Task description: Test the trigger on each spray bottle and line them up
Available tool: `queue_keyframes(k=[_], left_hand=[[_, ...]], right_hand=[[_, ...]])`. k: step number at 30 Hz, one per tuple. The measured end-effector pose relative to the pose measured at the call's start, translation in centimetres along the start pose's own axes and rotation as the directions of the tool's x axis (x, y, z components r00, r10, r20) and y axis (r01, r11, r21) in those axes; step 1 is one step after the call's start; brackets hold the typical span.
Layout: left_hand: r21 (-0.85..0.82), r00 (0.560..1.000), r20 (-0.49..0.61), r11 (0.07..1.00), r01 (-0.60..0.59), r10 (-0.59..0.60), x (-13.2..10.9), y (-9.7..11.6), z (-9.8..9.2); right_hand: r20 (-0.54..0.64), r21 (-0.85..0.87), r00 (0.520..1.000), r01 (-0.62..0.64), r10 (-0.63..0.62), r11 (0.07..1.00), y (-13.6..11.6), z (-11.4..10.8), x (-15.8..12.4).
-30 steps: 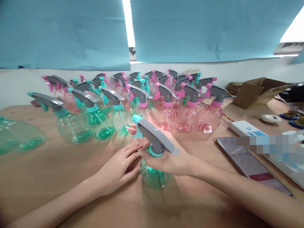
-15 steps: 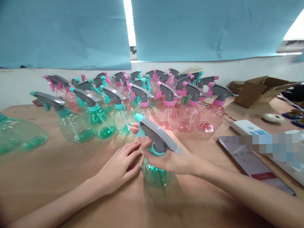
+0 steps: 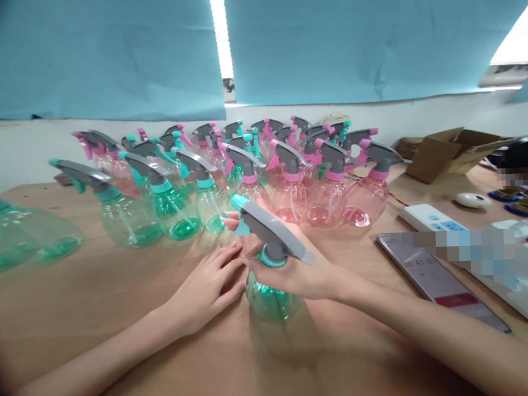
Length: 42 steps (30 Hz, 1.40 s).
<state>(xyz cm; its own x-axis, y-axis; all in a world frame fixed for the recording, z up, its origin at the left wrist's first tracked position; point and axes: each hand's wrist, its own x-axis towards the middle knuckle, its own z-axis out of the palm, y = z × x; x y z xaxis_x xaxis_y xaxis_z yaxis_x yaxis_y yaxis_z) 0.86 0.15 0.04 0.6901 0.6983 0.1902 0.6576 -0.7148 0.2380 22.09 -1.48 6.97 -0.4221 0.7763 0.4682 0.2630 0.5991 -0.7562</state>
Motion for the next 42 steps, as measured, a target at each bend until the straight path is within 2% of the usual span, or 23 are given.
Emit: queue_keyframes(k=[6, 17, 21, 28, 35, 42], left_hand=[[0.006, 1.000, 0.002, 1.000, 0.005, -0.005, 0.1, 0.0, 0.0], [0.014, 1.000, -0.008, 1.000, -0.001, 0.001, 0.0, -0.1, 0.1], [0.025, 1.000, 0.004, 1.000, 0.004, -0.004, 0.1, 0.0, -0.1], [0.023, 0.999, 0.028, 0.999, 0.021, -0.022, 0.2, 0.2, -0.4], [0.021, 0.999, 0.028, 1.000, 0.018, -0.019, 0.1, 0.1, -0.3], [-0.011, 1.000, 0.009, 1.000, 0.005, -0.005, 0.3, 0.0, -0.2]], right_hand=[[0.025, 0.046, 1.000, -0.006, 0.005, 0.999, 0.0, 0.0, 0.0], [0.012, 0.040, 0.995, -0.103, 0.103, 0.994, -0.6, -0.2, -0.1], [0.023, 0.039, 0.996, -0.084, 0.083, 0.996, -0.7, -0.2, -0.1], [-0.041, 0.071, 0.993, -0.109, 0.112, 0.991, -1.3, -0.2, 0.1], [-0.030, 0.056, 0.999, -0.018, 0.020, 0.998, -0.7, -0.2, 0.0], [-0.060, -0.019, 0.994, -0.090, 0.089, 0.996, -0.9, 0.2, 0.9]])
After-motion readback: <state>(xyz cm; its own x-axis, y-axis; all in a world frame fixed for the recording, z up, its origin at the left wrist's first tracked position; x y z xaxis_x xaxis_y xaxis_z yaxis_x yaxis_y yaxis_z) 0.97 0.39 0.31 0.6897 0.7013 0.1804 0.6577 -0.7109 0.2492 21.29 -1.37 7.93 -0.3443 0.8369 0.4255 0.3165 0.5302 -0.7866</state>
